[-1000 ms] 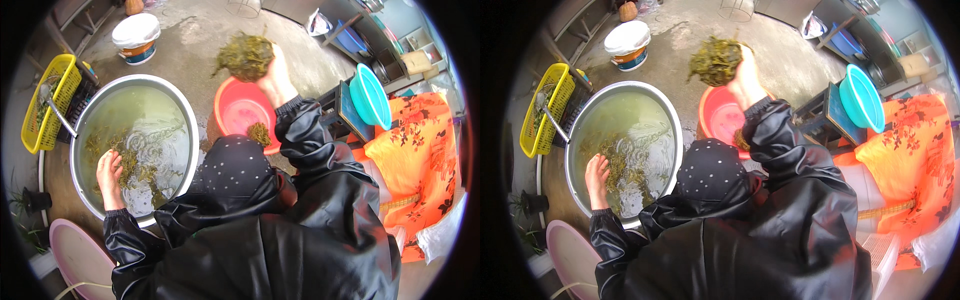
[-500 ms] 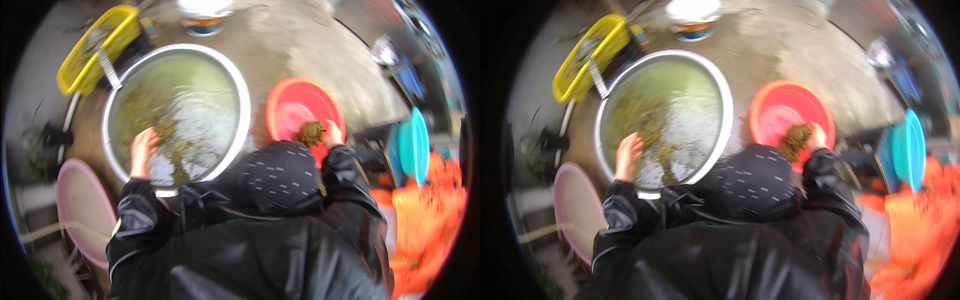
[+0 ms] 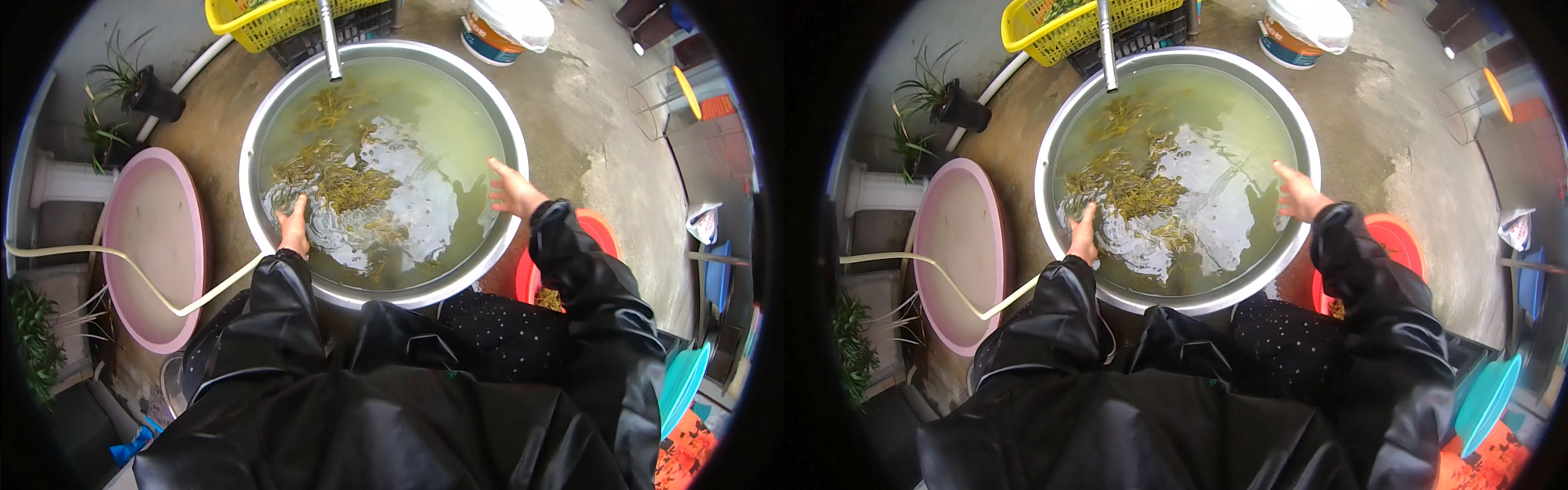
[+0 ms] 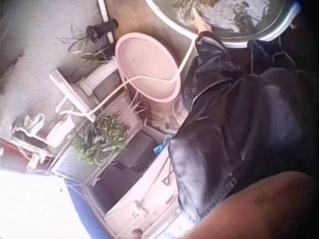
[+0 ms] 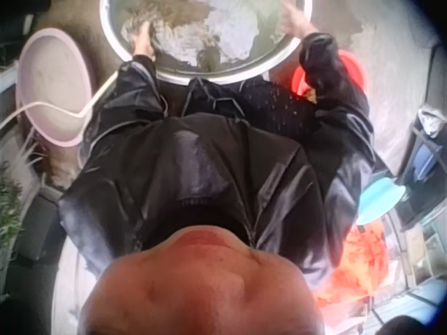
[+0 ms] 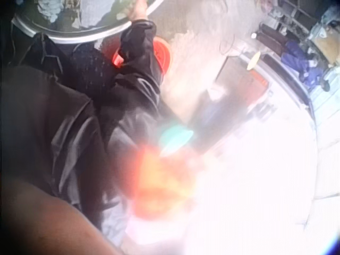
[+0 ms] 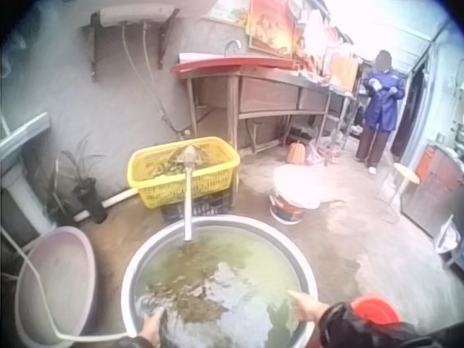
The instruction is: The person repeatedly scoops green leafy vegetables from a large metal basin filled with water, squeezes them to remove excess water, and places them into a red plastic basin. The process is repeated multiple times throughout the clip.
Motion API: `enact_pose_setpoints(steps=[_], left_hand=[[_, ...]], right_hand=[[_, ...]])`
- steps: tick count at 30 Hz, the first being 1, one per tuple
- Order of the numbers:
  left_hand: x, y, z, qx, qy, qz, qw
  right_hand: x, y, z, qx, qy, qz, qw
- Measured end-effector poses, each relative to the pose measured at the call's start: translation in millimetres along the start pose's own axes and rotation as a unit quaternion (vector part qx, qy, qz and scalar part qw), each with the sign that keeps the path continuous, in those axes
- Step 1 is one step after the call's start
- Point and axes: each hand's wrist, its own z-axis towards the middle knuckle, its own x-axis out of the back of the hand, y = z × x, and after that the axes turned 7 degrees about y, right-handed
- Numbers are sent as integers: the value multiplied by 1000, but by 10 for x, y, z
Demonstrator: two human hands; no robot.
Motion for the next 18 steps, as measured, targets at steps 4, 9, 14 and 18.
enact_pose_setpoints(steps=[4, 9, 14, 18], left_hand=[[-112, -95, 183, -4, -114, 33, 993], [-394, -185, 240, -6, -107, 171, 979], [-617, -144, -4, -89, -225, 54, 969], [-737, -77, -235, -52, -204, -31, 977]], right_hand=[[-597, 222, 566, -47, 45, -36, 997], [-1105, 497, 870, -43, 0, -67, 997], [-1704, 480, 688, -59, -121, -68, 989], [-1972, 305, 482, -39, -113, -33, 992]])
